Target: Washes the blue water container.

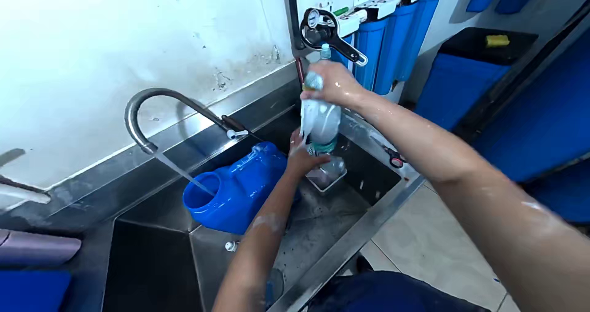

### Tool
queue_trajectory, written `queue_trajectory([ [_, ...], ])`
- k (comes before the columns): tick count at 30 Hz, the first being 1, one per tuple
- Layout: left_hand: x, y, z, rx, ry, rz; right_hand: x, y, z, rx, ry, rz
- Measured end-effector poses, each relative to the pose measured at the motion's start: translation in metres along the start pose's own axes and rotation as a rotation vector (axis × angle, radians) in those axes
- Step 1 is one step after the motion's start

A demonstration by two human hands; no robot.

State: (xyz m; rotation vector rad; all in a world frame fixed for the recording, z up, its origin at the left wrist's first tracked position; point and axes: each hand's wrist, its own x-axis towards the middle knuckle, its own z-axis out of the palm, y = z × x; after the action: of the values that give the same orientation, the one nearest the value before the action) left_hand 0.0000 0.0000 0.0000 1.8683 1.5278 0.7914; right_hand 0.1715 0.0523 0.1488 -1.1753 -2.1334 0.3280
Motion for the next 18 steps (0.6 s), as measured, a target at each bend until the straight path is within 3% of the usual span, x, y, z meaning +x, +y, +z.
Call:
queue_trajectory([
  [2,0.017,-0.001,0.002,0.179,0.040,-0.011,-0.028,0.054,0.012,0.367,0.234,0.216],
  [4,0.028,0.011,-0.015,0.553,-0.086,-0.048,-0.063,0.118,0.063,0.766,0.374,0.499],
  [7,0.039,0.027,-0.043,1.018,-0.225,0.016,-0.107,0.173,0.158,1.381,0.198,0.977],
  [9,0.042,0.039,-0.063,1.172,-0.242,0.070,-0.114,0.180,0.184,1.641,0.081,1.133],
  [14,0.043,0.072,-0.095,1.359,-0.228,0.131,-0.098,0.188,0.191,1.810,-0.059,1.156],
  [18,0.051,0.077,-0.093,1.313,-0.223,0.053,-0.101,0.195,0.190,1.899,-0.073,0.969],
])
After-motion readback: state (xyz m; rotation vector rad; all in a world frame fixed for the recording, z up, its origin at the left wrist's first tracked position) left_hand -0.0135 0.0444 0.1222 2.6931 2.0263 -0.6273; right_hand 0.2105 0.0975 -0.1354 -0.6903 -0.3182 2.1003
